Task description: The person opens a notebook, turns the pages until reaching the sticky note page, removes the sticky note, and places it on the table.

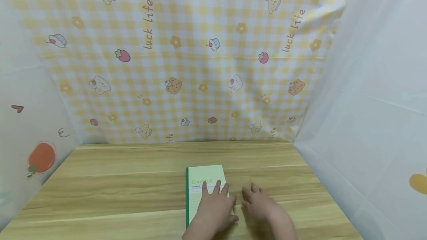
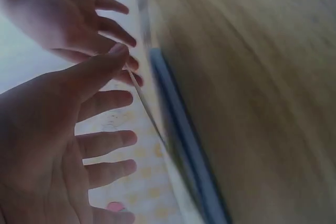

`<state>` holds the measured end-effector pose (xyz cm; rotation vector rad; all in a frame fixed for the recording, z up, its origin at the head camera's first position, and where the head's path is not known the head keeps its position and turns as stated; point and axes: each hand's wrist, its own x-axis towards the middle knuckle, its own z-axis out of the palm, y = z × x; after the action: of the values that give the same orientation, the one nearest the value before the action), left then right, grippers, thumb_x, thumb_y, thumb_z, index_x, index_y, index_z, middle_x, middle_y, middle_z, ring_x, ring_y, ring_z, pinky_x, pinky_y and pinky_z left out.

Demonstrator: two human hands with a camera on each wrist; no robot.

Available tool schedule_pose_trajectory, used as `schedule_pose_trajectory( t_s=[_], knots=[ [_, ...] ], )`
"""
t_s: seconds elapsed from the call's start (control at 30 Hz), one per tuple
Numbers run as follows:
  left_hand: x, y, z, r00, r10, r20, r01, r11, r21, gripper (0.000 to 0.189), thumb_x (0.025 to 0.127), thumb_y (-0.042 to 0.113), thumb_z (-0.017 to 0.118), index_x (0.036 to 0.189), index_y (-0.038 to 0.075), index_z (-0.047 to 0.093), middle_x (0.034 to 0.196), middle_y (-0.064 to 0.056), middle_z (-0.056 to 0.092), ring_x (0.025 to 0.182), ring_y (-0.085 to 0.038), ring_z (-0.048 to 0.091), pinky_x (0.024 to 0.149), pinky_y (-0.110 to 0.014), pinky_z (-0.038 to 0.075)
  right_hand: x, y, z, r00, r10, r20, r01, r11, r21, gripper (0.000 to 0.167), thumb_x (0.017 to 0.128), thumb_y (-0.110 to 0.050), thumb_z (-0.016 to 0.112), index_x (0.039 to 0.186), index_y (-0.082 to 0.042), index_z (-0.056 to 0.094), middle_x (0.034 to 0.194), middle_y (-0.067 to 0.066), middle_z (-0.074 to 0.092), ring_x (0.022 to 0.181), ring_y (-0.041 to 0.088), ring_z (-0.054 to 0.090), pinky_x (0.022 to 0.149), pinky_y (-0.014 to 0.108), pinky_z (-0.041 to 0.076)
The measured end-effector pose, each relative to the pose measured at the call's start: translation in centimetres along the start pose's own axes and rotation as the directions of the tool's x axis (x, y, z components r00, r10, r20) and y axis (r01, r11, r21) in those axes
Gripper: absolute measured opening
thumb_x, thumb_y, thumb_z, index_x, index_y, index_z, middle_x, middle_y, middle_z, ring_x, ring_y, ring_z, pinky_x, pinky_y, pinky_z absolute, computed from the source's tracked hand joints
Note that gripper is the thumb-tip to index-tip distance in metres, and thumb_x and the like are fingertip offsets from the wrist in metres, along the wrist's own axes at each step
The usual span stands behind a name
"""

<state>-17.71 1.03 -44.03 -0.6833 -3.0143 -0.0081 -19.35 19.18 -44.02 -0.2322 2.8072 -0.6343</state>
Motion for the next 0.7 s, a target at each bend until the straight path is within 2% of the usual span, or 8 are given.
schedule_pose_trajectory(
  t_s=[0.13,0.27,0.33,0.43,0.5,0.6,0.7],
  knots=[
    [-0.9,-0.2,-1.5,1.000,0.016,-0.022,-0.017,1.000,-0.015,0.028,0.098,0.057,0.067,0.119,0.042,0.079,0.158,0.001,0.060,0.154,-0.033,0.049,0.118,-0.078,0.035,-0.3,-0.7,0.2,1.000,-0.020,0.002,0.020,1.000,0.001,0.057,0.105,-0.038,0.064,0.153,-0.007,0.056,0.167,0.034,0.035,0.151,0.066,0.030,0.109,0.089,0.030],
    [-2.2,-0.7,-3.5,0.999,0.018,-0.051,-0.021,0.998,-0.052,0.025,0.100,0.045,0.069,0.121,0.036,0.079,0.160,0.001,0.057,0.157,-0.032,0.044,0.121,-0.079,0.030,-0.4,-1.3,0.7,0.996,-0.090,0.011,0.090,0.996,-0.001,0.061,0.102,-0.041,0.069,0.154,-0.012,0.056,0.168,0.030,0.038,0.150,0.066,0.032,0.107,0.090,0.031],
    [-3.0,-1.1,-4.5,0.999,0.004,-0.044,-0.008,0.996,-0.083,0.035,0.095,0.035,0.076,0.130,0.032,0.075,0.165,0.001,0.052,0.160,-0.032,0.039,0.123,-0.079,0.026,-0.4,-1.4,0.9,0.989,-0.142,0.026,0.142,0.990,0.004,0.061,0.100,-0.036,0.072,0.155,-0.014,0.055,0.168,0.029,0.038,0.149,0.067,0.033,0.107,0.090,0.032],
    [-4.3,-2.2,-6.0,0.999,-0.028,-0.043,0.024,0.996,-0.085,0.061,0.085,0.018,0.084,0.143,0.028,0.067,0.170,0.000,0.045,0.163,-0.034,0.032,0.124,-0.080,0.020,-0.2,-1.5,1.3,0.976,-0.212,0.049,0.212,0.977,0.005,0.058,0.098,-0.030,0.075,0.153,-0.017,0.059,0.167,0.028,0.041,0.147,0.068,0.036,0.109,0.086,0.035],
    [-5.1,-3.4,-6.6,0.997,-0.061,-0.057,0.057,0.996,-0.062,0.069,0.080,0.013,0.086,0.145,0.025,0.065,0.170,-0.004,0.044,0.163,-0.037,0.031,0.126,-0.079,0.015,0.0,-1.5,1.5,0.968,-0.244,0.055,0.245,0.970,-0.008,0.056,0.097,-0.028,0.076,0.150,-0.017,0.062,0.165,0.029,0.043,0.145,0.069,0.037,0.111,0.083,0.037],
    [-6.4,-5.4,-6.7,0.985,-0.143,-0.095,0.142,0.990,-0.021,0.062,0.082,0.009,0.082,0.142,0.019,0.068,0.163,-0.013,0.052,0.159,-0.045,0.036,0.127,-0.078,0.014,0.2,-1.6,1.7,0.966,-0.252,0.059,0.254,0.967,-0.029,0.052,0.095,-0.027,0.078,0.146,-0.017,0.067,0.162,0.027,0.049,0.145,0.068,0.039,0.112,0.081,0.039],
    [-7.5,-7.0,-5.9,0.957,-0.255,-0.135,0.259,0.966,0.009,0.056,0.083,0.012,0.082,0.138,0.012,0.070,0.150,-0.023,0.062,0.155,-0.053,0.039,0.124,-0.082,0.015,0.3,-1.7,1.8,0.966,-0.251,0.067,0.254,0.966,-0.041,0.052,0.095,-0.025,0.079,0.145,-0.017,0.067,0.160,0.028,0.050,0.143,0.069,0.040,0.111,0.080,0.040]
  ],
)
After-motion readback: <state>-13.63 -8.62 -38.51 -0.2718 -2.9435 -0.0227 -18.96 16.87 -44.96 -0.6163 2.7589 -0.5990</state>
